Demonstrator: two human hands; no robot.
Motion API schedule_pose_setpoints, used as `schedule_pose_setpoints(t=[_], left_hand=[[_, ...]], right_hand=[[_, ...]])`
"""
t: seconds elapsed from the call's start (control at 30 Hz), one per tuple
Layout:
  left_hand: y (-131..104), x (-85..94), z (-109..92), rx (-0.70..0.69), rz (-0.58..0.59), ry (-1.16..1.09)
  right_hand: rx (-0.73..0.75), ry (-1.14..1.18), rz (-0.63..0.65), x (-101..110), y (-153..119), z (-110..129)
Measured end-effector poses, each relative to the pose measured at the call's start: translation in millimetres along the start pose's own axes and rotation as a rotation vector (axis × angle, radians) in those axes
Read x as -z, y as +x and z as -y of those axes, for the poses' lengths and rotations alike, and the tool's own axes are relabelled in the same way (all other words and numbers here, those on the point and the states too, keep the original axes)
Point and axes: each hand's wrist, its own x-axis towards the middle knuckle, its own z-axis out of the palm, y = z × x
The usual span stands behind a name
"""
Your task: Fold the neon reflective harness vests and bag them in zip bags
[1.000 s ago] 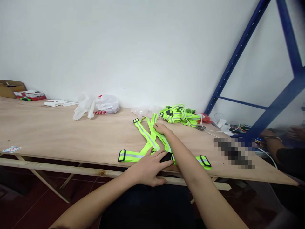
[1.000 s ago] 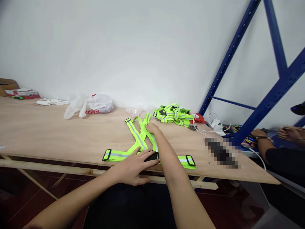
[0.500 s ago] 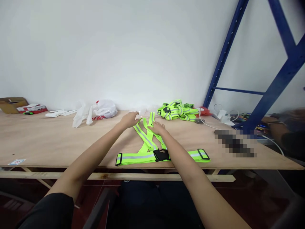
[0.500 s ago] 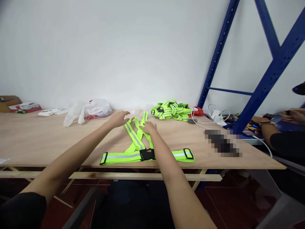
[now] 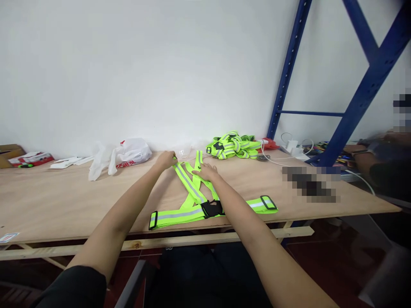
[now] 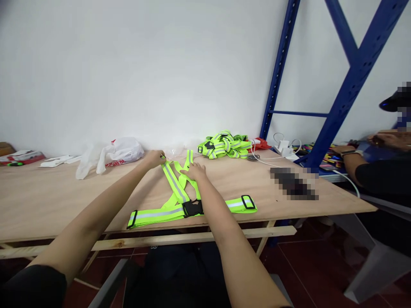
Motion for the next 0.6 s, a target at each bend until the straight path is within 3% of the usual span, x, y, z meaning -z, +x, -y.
schedule_pose_setpoints(t=[0.23,0.33,0.47,0.6], left_hand=[[9,69.0,-9,-0.04,-0.229,-0.015],[15,86.8,-23,-0.045,-0.277,0.053],[25,82.2,-48,-0.085,-0.254,0.136],[30,49.7,-70,-0.145,-0.121,0.185]], right_hand=[[-0.001,-0.001,-0.013,-1,0,-1],[0.007,0.002,-0.011,0,-3,1],[0.009,0.006,-0.031,1,-5,2],[0.013,0.026,-0.068,2,-4,-1]])
